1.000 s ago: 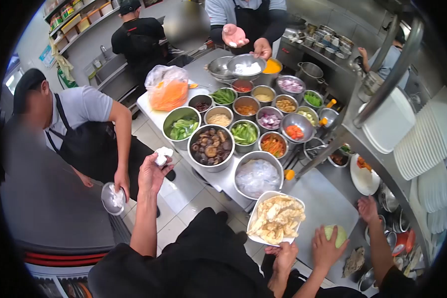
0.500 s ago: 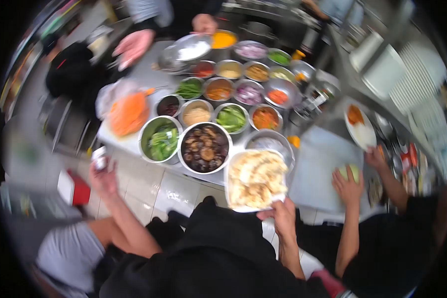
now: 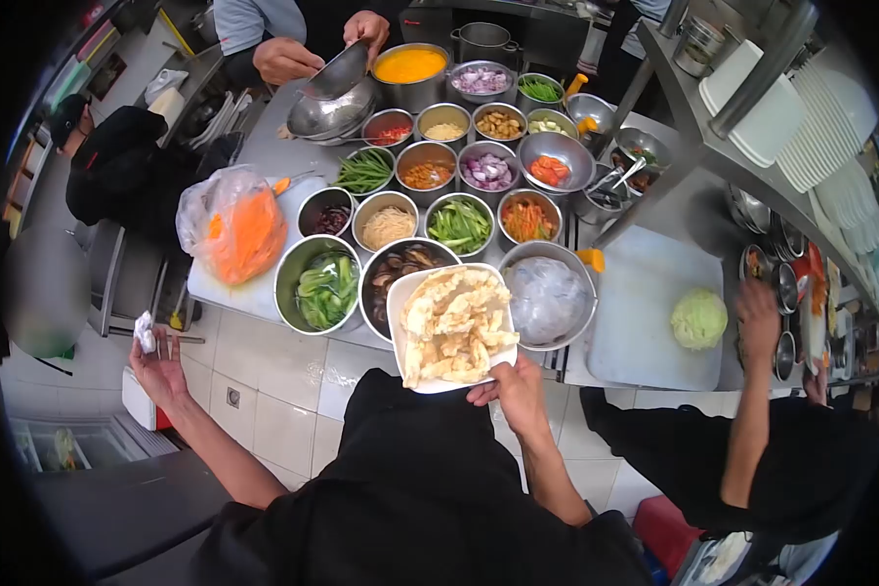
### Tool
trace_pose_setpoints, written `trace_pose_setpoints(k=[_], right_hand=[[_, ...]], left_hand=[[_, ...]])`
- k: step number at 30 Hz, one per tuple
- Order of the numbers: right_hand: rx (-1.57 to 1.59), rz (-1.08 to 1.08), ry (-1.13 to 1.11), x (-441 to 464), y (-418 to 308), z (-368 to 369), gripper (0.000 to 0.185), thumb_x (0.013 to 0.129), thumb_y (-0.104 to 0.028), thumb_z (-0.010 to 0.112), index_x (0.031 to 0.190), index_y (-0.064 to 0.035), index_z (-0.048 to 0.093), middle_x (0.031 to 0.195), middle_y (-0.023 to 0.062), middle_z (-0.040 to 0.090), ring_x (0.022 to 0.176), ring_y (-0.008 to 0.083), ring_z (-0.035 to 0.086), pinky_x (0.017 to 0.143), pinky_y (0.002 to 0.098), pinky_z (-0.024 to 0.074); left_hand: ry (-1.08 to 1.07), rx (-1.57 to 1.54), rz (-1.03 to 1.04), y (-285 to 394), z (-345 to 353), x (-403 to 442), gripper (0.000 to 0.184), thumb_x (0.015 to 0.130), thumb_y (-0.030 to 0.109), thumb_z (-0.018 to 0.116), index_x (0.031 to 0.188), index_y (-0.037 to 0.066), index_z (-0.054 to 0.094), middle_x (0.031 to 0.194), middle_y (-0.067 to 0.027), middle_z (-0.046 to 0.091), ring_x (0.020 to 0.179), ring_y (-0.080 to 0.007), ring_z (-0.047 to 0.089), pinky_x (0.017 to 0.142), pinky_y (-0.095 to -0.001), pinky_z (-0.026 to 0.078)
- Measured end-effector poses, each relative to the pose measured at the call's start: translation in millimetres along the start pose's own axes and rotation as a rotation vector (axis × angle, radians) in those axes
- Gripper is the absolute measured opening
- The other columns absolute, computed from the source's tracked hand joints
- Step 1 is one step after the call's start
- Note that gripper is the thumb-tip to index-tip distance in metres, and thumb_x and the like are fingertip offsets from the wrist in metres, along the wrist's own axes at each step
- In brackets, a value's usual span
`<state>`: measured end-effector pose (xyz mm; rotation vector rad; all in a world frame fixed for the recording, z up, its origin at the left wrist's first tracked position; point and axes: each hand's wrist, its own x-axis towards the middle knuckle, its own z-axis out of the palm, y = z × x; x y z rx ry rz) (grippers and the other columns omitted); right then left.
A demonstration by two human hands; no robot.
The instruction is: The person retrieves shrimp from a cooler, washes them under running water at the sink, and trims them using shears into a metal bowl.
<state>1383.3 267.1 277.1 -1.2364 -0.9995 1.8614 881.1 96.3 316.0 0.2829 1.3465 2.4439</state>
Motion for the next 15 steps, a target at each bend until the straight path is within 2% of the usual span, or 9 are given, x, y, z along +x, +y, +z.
trace_pose_setpoints(k=[3,4,5,7,9,11,12,13,15], right_hand=[[0.029,0.002,0.041,13,-7,11,0.029,0.083,-0.009,0.041,0.102,0.0100,0.051,0.077,0.0182,0.063,0.054,0.0205,0.063,0.047,0.0267,0.0530],[0.059,0.017,0.078,11,-5,11,0.030,0.083,-0.008,0.041,0.103,0.0103,0.051,0.077,0.0182,0.063,0.054,0.0206,0.063,0.047,0.0269,0.0528],[0.111,-0.020,0.174,8,-3,12,0.030,0.083,-0.008,0.041,0.103,0.0103,0.051,0.077,0.0182,0.063,0.054,0.0206,0.063,0.047,0.0269,0.0528],[0.134,-0.058,0.206,0,8,15,0.031,0.083,-0.007,0.040,0.106,0.0107,0.050,0.077,0.0182,0.063,0.055,0.0214,0.064,0.046,0.0274,0.0523],[0.123,-0.056,0.393,-13,5,24,0.031,0.083,-0.007,0.041,0.106,0.0109,0.051,0.077,0.0182,0.063,0.054,0.0219,0.064,0.045,0.0277,0.0516],[0.241,-0.140,0.624,-18,18,15,0.028,0.082,-0.005,0.041,0.104,0.0107,0.051,0.077,0.0187,0.063,0.053,0.0223,0.064,0.045,0.0283,0.0518],[0.240,-0.178,0.699,-25,19,0,0.027,0.083,-0.006,0.041,0.102,0.0101,0.051,0.076,0.0196,0.063,0.052,0.0230,0.063,0.044,0.0292,0.0521],[0.227,-0.199,0.774,-35,24,-18,0.027,0.083,-0.008,0.041,0.101,0.0100,0.052,0.075,0.0198,0.063,0.052,0.0234,0.063,0.044,0.0295,0.0523],[0.208,-0.256,0.934,-50,29,-51,0.029,0.084,-0.012,0.043,0.100,0.0099,0.052,0.073,0.0193,0.063,0.052,0.0241,0.063,0.044,0.0300,0.0528]], left_hand=[[0.098,0.038,0.020,14,8,-5,0.036,0.087,0.033,0.054,0.115,0.009,0.056,0.111,-0.0068,0.061,0.104,-0.0218,0.055,0.090,-0.0449,0.044],[0.039,0.085,0.038,22,12,-10,0.040,0.087,0.033,0.054,0.119,0.009,0.054,0.112,-0.0061,0.060,0.105,-0.0212,0.055,0.090,-0.0439,0.045],[-0.032,0.068,0.006,26,-12,12,0.043,0.087,0.034,0.054,0.121,0.008,0.053,0.114,-0.0064,0.060,0.106,-0.0210,0.056,0.090,-0.0436,0.045],[-0.112,0.081,-0.008,40,-24,44,0.041,0.089,0.033,0.052,0.121,0.007,0.053,0.115,-0.0075,0.060,0.104,-0.0203,0.056,0.093,-0.0432,0.041],[-0.346,0.020,-0.187,11,-65,100,0.040,0.089,0.031,0.052,0.121,0.007,0.053,0.115,-0.0084,0.059,0.104,-0.0197,0.055,0.095,-0.0424,0.039],[-0.072,0.128,-0.156,0,-69,148,0.040,0.089,0.030,0.053,0.121,0.006,0.053,0.114,-0.0090,0.059,0.104,-0.0194,0.055,0.095,-0.0418,0.039],[-0.329,0.277,0.097,2,-19,104,0.045,0.087,0.042,0.054,0.116,0.009,0.059,0.106,-0.0097,0.062,0.093,-0.0256,0.057,0.075,-0.0384,0.044],[-0.328,0.282,0.094,6,-16,104,0.045,0.087,0.042,0.054,0.116,0.009,0.059,0.106,-0.0097,0.062,0.093,-0.0256,0.057,0.075,-0.0384,0.044],[-0.390,0.210,0.010,15,-24,116,0.038,0.090,0.039,0.051,0.105,0.006,0.062,0.090,-0.0145,0.065,0.084,-0.0287,0.058,0.070,-0.0396,0.044]])
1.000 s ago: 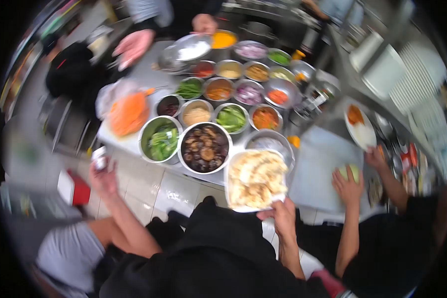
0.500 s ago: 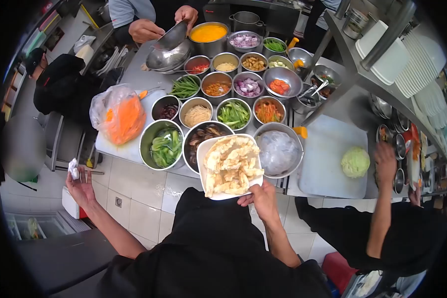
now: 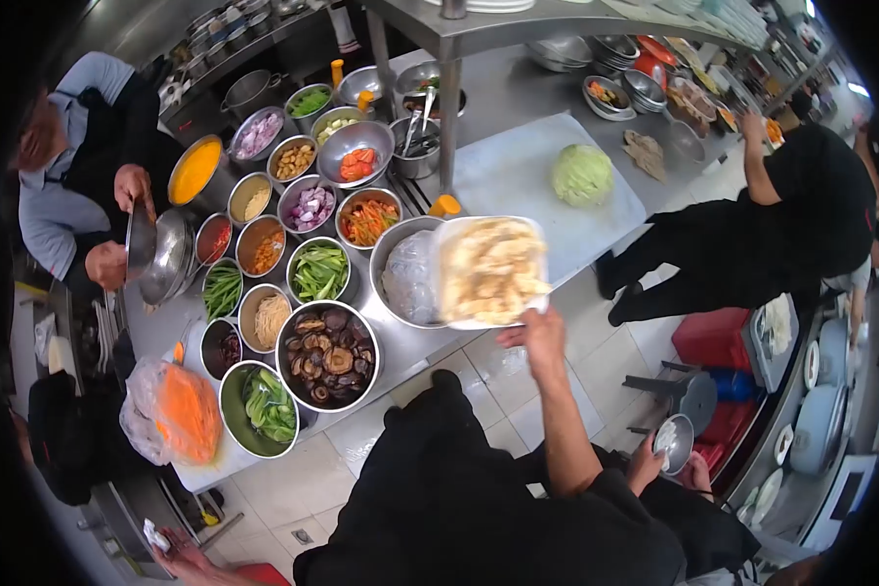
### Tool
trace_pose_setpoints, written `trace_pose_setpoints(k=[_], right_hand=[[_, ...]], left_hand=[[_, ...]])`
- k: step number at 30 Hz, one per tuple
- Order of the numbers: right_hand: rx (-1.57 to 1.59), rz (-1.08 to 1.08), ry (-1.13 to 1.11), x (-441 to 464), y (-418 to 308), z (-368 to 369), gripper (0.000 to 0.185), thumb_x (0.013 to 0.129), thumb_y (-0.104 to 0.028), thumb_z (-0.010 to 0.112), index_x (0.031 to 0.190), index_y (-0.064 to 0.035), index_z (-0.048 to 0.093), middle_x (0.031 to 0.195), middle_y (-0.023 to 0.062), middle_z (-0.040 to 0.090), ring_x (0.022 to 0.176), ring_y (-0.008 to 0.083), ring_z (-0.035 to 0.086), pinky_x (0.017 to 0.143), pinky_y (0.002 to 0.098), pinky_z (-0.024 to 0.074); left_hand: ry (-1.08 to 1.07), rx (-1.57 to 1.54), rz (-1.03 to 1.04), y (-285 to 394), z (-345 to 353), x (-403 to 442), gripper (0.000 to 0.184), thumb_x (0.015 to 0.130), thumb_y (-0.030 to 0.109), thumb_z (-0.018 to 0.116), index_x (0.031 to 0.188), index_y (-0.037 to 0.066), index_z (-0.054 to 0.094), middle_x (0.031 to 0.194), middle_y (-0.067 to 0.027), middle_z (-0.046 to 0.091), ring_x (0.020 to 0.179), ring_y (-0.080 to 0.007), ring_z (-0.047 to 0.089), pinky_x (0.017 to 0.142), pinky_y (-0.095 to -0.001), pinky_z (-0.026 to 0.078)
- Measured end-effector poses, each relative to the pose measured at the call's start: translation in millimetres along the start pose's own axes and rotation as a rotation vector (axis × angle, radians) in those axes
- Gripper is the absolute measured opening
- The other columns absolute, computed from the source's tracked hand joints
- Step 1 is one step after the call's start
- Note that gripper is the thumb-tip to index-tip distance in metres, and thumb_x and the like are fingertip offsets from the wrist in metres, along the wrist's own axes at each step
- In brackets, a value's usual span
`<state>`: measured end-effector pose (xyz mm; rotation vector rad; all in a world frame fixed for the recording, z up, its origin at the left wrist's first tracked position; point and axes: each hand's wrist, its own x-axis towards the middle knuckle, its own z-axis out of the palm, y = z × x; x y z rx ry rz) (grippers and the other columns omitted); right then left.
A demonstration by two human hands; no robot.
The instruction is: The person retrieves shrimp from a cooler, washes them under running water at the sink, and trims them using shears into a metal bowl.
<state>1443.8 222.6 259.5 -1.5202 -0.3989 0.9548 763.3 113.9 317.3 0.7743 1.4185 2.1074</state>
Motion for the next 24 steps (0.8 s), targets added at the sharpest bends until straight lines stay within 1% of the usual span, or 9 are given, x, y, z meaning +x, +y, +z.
trace_pose_setpoints(k=[1,2,4,9,12,18,20,22,24], right_hand=[[0.009,-0.040,0.075,11,1,-13,0.030,0.084,-0.014,0.044,0.100,0.0099,0.052,0.072,0.0186,0.063,0.052,0.0243,0.063,0.044,0.0302,0.0531],[-0.004,-0.034,0.119,23,7,-32,0.029,0.085,-0.015,0.045,0.098,0.0099,0.053,0.074,0.0183,0.064,0.052,0.0249,0.064,0.045,0.0309,0.0538],[-0.062,-0.125,0.228,56,30,-63,0.031,0.085,-0.017,0.047,0.100,0.0101,0.053,0.084,0.0195,0.064,0.063,0.0275,0.067,0.051,0.0329,0.0558],[0.024,0.076,0.173,164,64,-105,0.034,0.090,-0.022,0.046,0.109,0.0033,0.055,0.094,0.0161,0.061,0.084,0.0253,0.062,0.074,0.0344,0.0514],[0.050,0.031,0.138,192,70,-105,0.035,0.090,-0.021,0.047,0.111,0.0071,0.051,0.094,0.0153,0.059,0.087,0.0246,0.060,0.081,0.0349,0.0529],[0.149,0.080,0.081,193,59,-94,0.042,0.093,-0.029,0.046,0.112,0.0084,0.051,0.096,0.0164,0.060,0.088,0.0281,0.061,0.079,0.0366,0.0531],[-0.522,0.040,0.616,128,12,-39,0.047,0.093,-0.033,0.049,0.118,0.0072,0.050,0.099,0.0181,0.060,0.091,0.0320,0.060,0.081,0.0404,0.0510],[-1.085,-0.550,0.716,115,19,-22,0.056,0.088,-0.034,0.058,0.121,0.0089,0.047,0.116,0.0234,0.056,0.099,0.0341,0.058,0.084,0.0396,0.0502],[-0.563,-0.927,0.154,12,7,124,0.049,0.087,-0.015,0.062,0.127,0.0055,0.045,0.126,0.0177,0.051,0.102,0.0258,0.058,0.084,0.0360,0.0488]], left_hand=[[0.240,-0.078,-0.220,-6,-43,24,0.040,0.089,0.030,0.053,0.121,0.006,0.053,0.112,-0.0088,0.060,0.103,-0.0196,0.056,0.095,-0.0425,0.040],[0.217,-0.073,-0.216,1,-1,-1,0.047,0.091,0.035,0.047,0.128,0.006,0.048,0.123,-0.0079,0.056,0.106,-0.0191,0.055,0.091,-0.0380,0.042],[0.067,-0.049,-0.259,-5,10,-15,0.044,0.090,0.037,0.048,0.122,0.007,0.052,0.112,-0.0089,0.061,0.101,-0.0212,0.057,0.092,-0.0412,0.041],[0.453,0.477,-0.116,-31,33,-41,0.033,0.091,0.026,0.054,0.111,0.001,0.061,0.101,-0.0087,0.065,0.083,-0.0207,0.064,0.072,-0.0306,0.051],[0.439,0.619,-0.023,-50,38,-46,0.029,0.089,0.029,0.059,0.092,0.002,0.069,0.080,-0.0010,0.064,0.069,-0.0077,0.054,0.063,-0.0239,0.043],[0.345,0.690,-0.067,-71,18,-24,0.024,0.090,0.022,0.060,0.090,-0.001,0.067,0.076,0.0012,0.057,0.063,-0.0068,0.043,0.058,-0.0230,0.035],[0.234,0.723,-0.028,-81,-8,-10,0.023,0.090,0.018,0.060,0.091,-0.005,0.065,0.082,-0.0011,0.057,0.067,-0.0077,0.045,0.060,-0.0225,0.036],[0.202,0.747,0.035,-86,-28,3,0.025,0.088,0.019,0.062,0.093,-0.006,0.063,0.090,-0.0056,0.059,0.072,-0.0105,0.048,0.063,-0.0237,0.038],[0.134,0.926,0.171,-76,-34,12,0.024,0.087,0.018,0.063,0.094,-0.005,0.064,0.092,-0.0096,0.060,0.079,-0.0145,0.053,0.070,-0.0253,0.042]])
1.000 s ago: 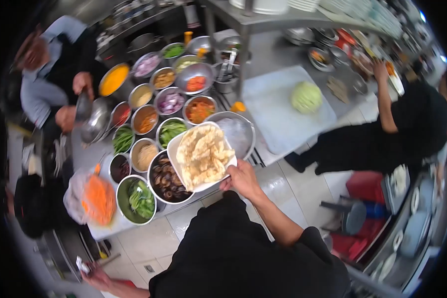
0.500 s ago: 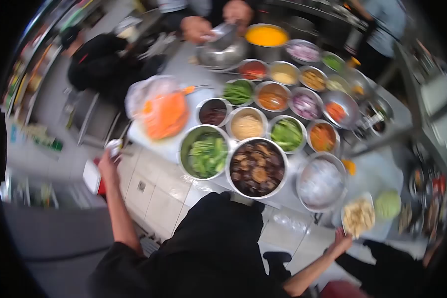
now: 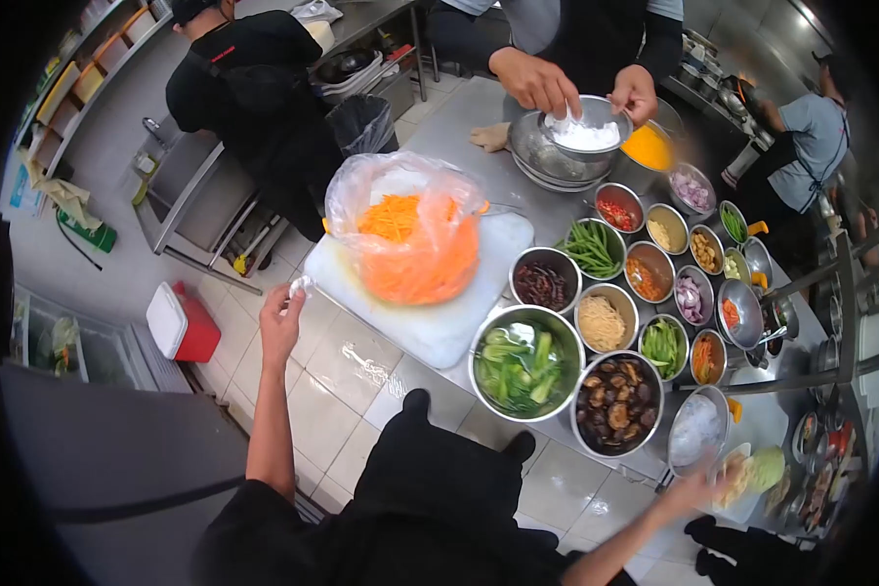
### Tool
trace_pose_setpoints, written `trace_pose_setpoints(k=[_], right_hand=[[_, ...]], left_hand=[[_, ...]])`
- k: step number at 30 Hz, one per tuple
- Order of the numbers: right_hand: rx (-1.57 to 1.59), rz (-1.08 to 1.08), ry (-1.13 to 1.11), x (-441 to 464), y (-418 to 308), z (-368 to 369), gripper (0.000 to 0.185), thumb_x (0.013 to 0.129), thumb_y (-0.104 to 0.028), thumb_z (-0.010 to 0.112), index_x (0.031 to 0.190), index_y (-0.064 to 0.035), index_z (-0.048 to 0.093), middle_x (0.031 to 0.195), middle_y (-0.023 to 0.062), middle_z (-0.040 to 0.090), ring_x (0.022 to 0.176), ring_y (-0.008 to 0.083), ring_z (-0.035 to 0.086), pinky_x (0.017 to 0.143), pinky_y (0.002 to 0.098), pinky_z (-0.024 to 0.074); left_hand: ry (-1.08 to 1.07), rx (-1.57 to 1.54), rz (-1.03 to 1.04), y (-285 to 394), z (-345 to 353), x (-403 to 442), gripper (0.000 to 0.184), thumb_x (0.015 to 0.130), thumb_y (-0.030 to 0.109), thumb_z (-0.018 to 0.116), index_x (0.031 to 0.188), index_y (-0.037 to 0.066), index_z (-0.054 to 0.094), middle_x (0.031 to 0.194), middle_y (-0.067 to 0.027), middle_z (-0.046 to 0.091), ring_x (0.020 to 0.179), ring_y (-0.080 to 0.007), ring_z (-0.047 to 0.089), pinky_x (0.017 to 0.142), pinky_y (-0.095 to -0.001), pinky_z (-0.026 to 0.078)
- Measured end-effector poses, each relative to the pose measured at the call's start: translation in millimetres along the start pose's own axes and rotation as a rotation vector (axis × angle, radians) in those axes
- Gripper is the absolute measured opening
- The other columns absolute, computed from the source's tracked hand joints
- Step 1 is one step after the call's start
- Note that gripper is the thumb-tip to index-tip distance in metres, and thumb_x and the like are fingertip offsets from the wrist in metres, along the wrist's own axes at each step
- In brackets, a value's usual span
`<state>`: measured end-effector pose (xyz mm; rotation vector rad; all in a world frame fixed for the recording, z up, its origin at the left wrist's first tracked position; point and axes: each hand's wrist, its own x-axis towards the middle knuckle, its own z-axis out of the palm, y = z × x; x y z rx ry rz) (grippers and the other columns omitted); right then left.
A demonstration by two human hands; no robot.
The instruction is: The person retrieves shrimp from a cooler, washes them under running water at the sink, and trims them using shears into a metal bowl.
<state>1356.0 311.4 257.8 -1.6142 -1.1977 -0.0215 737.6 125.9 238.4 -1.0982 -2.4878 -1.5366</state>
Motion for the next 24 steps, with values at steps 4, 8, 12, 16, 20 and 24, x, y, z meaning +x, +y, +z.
trace_pose_setpoints(k=[4,8,12,16,20,24], right_hand=[[0.466,-0.319,-0.769,-107,-268,155,0.120,0.048,-0.031,0.089,0.143,-0.0028,0.020,0.146,0.0161,0.025,0.133,0.0298,0.029,0.110,0.0365,0.0231],[0.543,-0.332,-1.031,-171,-325,316,0.143,0.043,-0.047,0.088,0.145,-0.0011,-0.001,0.144,0.0273,0.025,0.134,0.0359,0.027,0.110,0.0418,0.0223],[-0.067,-0.727,-1.218,-225,-385,303,0.148,0.042,-0.062,0.083,0.145,-0.0071,-0.008,0.127,0.0287,0.045,0.120,0.0393,0.045,0.100,0.0428,0.0375],[-0.253,-0.648,-1.408,-252,-407,304,0.116,0.052,-0.055,0.080,0.143,-0.0079,0.026,0.116,0.0252,0.053,0.113,0.0361,0.051,0.091,0.0397,0.0426],[0.104,-0.442,-1.283,-277,-372,329,0.041,0.066,-0.028,0.069,0.098,-0.0027,0.063,0.102,0.0208,0.058,0.099,0.0335,0.057,0.084,0.0402,0.0452],[0.558,-0.057,-0.659,-267,-357,348,0.021,0.074,-0.015,0.063,0.090,-0.0012,0.065,0.086,0.0131,0.062,0.082,0.0264,0.060,0.075,0.0351,0.0479]], left_hand=[[-0.032,-0.047,0.006,-30,-10,18,0.023,0.085,0.016,0.063,0.095,-0.005,0.063,0.097,-0.0134,0.061,0.092,-0.0227,0.058,0.083,-0.0297,0.044],[-0.057,-0.076,0.026,-45,-21,23,0.022,0.085,0.014,0.064,0.096,-0.005,0.063,0.098,-0.0143,0.060,0.092,-0.0242,0.058,0.084,-0.0304,0.044],[-0.069,-0.116,-0.008,-60,-28,21,0.020,0.084,0.012,0.064,0.095,-0.005,0.063,0.097,-0.0144,0.060,0.092,-0.0254,0.058,0.083,-0.0311,0.045],[-0.097,-0.137,-0.019,-71,-27,18,0.020,0.083,0.012,0.065,0.094,-0.005,0.064,0.098,-0.0148,0.060,0.091,-0.0261,0.059,0.083,-0.0319,0.045],[-0.135,-0.170,-0.074,-63,-35,17,0.021,0.084,0.012,0.064,0.095,-0.006,0.063,0.099,-0.0151,0.061,0.093,-0.0261,0.059,0.084,-0.0313,0.045],[-0.100,-0.151,-0.082,-79,-34,5,0.025,0.085,0.015,0.064,0.098,-0.007,0.063,0.101,-0.0142,0.061,0.095,-0.0251,0.058,0.085,-0.0297,0.044]])
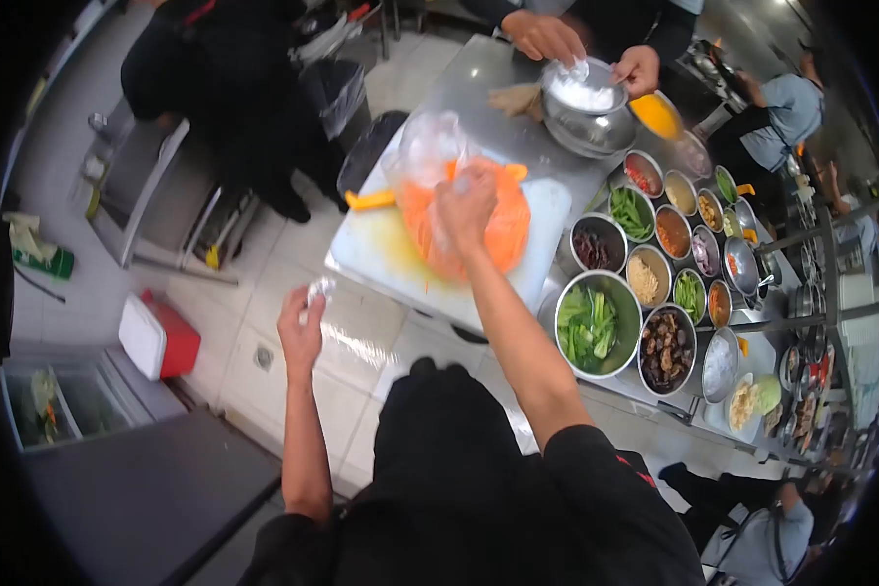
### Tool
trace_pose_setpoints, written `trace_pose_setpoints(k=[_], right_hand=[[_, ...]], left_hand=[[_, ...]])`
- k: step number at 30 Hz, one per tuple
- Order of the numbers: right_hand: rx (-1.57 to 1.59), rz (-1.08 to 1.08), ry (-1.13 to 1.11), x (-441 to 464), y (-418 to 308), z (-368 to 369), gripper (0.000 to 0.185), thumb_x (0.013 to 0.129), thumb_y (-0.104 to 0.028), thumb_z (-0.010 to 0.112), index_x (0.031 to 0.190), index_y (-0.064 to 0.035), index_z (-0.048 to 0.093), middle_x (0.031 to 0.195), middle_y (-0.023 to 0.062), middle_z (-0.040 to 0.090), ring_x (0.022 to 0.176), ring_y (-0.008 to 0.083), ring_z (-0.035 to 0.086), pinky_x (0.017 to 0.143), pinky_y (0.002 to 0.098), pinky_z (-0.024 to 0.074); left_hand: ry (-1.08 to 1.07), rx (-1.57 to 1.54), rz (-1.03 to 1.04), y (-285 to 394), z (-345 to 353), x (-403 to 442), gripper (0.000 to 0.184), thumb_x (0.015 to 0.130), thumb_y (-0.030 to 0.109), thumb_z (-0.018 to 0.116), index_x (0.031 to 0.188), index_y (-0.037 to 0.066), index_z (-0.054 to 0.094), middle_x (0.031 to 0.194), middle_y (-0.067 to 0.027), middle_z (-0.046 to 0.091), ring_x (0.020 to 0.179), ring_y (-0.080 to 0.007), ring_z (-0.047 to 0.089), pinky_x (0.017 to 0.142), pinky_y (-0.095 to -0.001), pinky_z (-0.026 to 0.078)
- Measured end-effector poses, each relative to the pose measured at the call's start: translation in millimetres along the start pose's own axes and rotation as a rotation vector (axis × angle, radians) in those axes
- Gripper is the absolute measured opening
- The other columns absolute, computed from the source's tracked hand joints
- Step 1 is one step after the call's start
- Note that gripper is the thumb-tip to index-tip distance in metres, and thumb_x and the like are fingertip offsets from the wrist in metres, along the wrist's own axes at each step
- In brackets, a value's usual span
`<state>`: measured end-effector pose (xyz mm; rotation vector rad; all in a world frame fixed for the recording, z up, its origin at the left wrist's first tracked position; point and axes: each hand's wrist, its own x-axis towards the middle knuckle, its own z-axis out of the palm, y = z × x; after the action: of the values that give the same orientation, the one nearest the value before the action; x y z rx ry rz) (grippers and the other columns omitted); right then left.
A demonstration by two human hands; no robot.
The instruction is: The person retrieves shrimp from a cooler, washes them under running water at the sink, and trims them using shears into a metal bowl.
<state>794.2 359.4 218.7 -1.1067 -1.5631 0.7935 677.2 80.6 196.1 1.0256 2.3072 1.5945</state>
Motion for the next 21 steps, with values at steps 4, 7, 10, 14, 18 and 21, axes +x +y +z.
trace_pose_setpoints(k=[4,7,10,14,18,21], right_hand=[[0.362,0.409,0.027,19,1,-17,0.020,0.081,-0.015,0.062,0.095,-0.0020,0.063,0.078,0.0086,0.062,0.069,0.0237,0.059,0.065,0.0332,0.0487],[0.591,0.722,-0.096,45,25,-24,0.021,0.084,-0.016,0.055,0.096,0.0003,0.061,0.080,0.0108,0.061,0.069,0.0242,0.060,0.063,0.0351,0.0498],[0.941,0.969,-0.313,67,53,-60,0.027,0.088,-0.016,0.044,0.095,0.0045,0.060,0.083,0.0156,0.061,0.071,0.0268,0.060,0.062,0.0376,0.0515],[0.601,0.218,-0.591,52,-1,-101,0.039,0.089,-0.030,0.047,0.110,0.0014,0.057,0.095,0.0109,0.064,0.074,0.0187,0.062,0.060,0.0301,0.0509],[0.507,-0.064,-0.454,-4,-38,-141,0.037,0.089,-0.024,0.048,0.112,0.0032,0.056,0.102,0.0118,0.064,0.083,0.0174,0.063,0.068,0.0288,0.0526],[0.968,0.550,-0.004,-57,-59,-182,0.025,0.085,-0.013,0.051,0.100,0.0055,0.059,0.105,0.0134,0.063,0.088,0.0189,0.064,0.070,0.0305,0.0543]], left_hand=[[0.082,-0.035,-0.125,24,-11,-12,0.026,0.085,0.015,0.064,0.100,-0.006,0.063,0.102,-0.0133,0.061,0.096,-0.0224,0.058,0.084,-0.0285,0.044],[0.144,-0.110,-0.167,28,-18,-33,0.024,0.086,0.015,0.064,0.099,-0.005,0.065,0.101,-0.0117,0.061,0.094,-0.0184,0.057,0.083,-0.0270,0.044],[0.179,-0.226,-0.190,24,-25,-50,0.022,0.087,0.015,0.063,0.097,-0.004,0.067,0.101,-0.0098,0.060,0.093,-0.0158,0.056,0.081,-0.0258,0.044],[0.186,-0.372,-0.215,20,-29,-68,0.023,0.089,0.014,0.061,0.101,-0.005,0.066,0.106,-0.0085,0.059,0.092,-0.0128,0.055,0.081,-0.0254,0.045],[0.205,-0.479,-0.251,13,-51,-87,0.024,0.088,0.015,0.063,0.101,-0.005,0.066,0.106,-0.0105,0.058,0.096,-0.0145,0.054,0.083,-0.0257,0.043],[0.253,-0.441,-0.285,7,-73,-103,0.024,0.088,0.010,0.061,0.103,-0.008,0.063,0.108,-0.0118,0.058,0.097,-0.0150,0.054,0.084,-0.0255,0.043]])
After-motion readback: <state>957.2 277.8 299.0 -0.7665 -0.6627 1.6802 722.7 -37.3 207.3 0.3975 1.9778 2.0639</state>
